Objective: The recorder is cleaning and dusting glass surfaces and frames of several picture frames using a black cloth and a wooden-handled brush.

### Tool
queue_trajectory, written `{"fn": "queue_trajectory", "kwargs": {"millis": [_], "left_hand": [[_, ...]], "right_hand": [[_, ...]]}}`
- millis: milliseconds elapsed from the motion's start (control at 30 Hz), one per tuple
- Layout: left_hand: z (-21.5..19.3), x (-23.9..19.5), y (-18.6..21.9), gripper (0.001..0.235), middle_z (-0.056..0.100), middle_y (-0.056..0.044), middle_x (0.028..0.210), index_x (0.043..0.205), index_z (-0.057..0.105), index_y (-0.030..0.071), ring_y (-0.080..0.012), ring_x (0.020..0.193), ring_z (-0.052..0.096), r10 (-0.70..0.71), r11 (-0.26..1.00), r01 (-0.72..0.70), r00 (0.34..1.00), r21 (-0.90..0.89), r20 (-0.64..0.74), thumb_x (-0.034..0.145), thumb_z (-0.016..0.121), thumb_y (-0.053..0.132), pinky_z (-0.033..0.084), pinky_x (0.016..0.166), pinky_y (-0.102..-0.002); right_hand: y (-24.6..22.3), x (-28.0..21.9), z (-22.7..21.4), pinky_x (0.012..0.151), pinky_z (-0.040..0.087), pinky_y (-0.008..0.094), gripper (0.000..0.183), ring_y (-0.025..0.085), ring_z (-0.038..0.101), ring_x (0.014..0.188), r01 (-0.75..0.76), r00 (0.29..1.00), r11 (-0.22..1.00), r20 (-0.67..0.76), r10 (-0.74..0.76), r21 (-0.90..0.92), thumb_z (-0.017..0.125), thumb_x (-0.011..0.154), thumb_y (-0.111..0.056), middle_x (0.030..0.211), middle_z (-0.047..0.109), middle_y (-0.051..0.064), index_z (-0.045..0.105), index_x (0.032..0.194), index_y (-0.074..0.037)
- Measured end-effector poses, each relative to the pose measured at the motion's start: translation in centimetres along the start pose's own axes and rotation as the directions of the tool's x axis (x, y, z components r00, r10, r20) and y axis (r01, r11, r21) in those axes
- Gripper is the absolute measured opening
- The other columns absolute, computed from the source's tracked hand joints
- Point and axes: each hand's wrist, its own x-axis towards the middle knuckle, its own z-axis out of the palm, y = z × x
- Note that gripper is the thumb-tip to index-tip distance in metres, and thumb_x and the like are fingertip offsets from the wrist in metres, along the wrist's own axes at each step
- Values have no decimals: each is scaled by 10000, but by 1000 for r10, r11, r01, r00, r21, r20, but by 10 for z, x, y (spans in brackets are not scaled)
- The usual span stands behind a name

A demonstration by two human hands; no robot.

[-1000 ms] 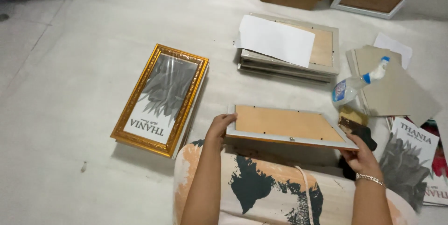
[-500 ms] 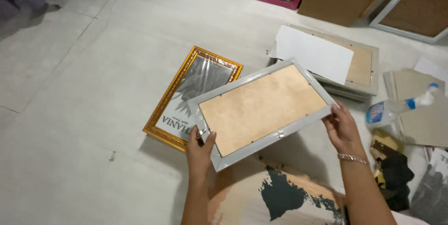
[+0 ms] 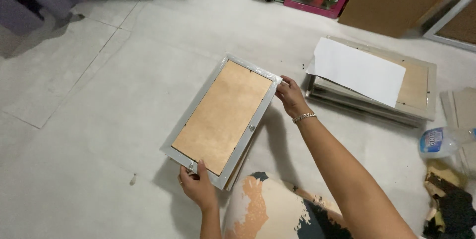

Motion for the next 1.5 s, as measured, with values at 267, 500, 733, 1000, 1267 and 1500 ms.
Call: {"fn": "queue_trajectory", "kwargs": {"millis": [267, 500, 733, 1000, 1267, 1500], "left_hand": [[8, -10, -3, 518, 544, -139, 1070, 1335, 519, -47, -216, 772, 542, -1, 999, -1, 999, -32, -51, 964, 676, 279, 480, 680, -358], [-2, -14, 8, 774, 360, -199, 1292, 1506, 230, -73, -271, 912, 544, -95, 979, 99, 995, -179, 26, 965, 671, 260, 519, 785, -374], [-8, -52, 33, 633, 285, -224, 1435, 1459, 286, -10, -305, 1049, 417, 208, 976, -215, 968, -36, -143, 960, 659, 108, 404, 949, -444], [49, -118, 133, 545, 360, -207, 1363, 1463, 329, 9, -298, 1183, 418, 694, 697, -669, 720, -259, 9, 986, 585, 78, 451, 983, -401], [151, -183, 135, 524, 472, -165, 1294, 1370, 551, 36, -366, 1137, 551, 798, 600, -719, 565, -351, 208, 867, 695, 62, 501, 957, -444], [192, -163, 87, 514, 513, -176, 1284, 1327, 571, 49, -436, 1138, 628, 576, 750, -647, 538, -136, 616, 841, 723, 114, 534, 972, -514]], "right_hand": [[8, -16, 13, 1133, 462, 374, 682, 300, 519, 1333, 44, 995, 998, 90, -40, -47, 562, 902, -23, 1495, 462, 214, 304, 1531, 26], [-21, -111, -12, 1140, 480, 443, 597, 214, 540, 1328, -85, 993, 937, 50, 109, -338, 581, 950, -226, 1402, 561, 104, 427, 1510, -90], [-21, -200, -143, 991, 488, 353, 426, 198, 588, 1150, -211, 977, 921, -89, 192, -327, 598, 964, -229, 1276, 645, 109, 614, 1352, -54], [-15, -270, -264, 931, 501, 369, 304, 235, 624, 1057, -224, 925, 950, -355, 138, -216, 563, 1016, -165, 1187, 690, 148, 655, 1267, -20], [70, -232, -332, 774, 559, 326, 232, 224, 691, 930, -165, 838, 883, -534, -109, -440, 641, 958, -183, 1026, 752, 106, 738, 1164, -138], [1, -153, -335, 886, 556, 401, 156, 288, 699, 956, 38, 742, 515, -321, -589, -856, 651, 939, -103, 947, 701, 120, 756, 1048, -140]]}}
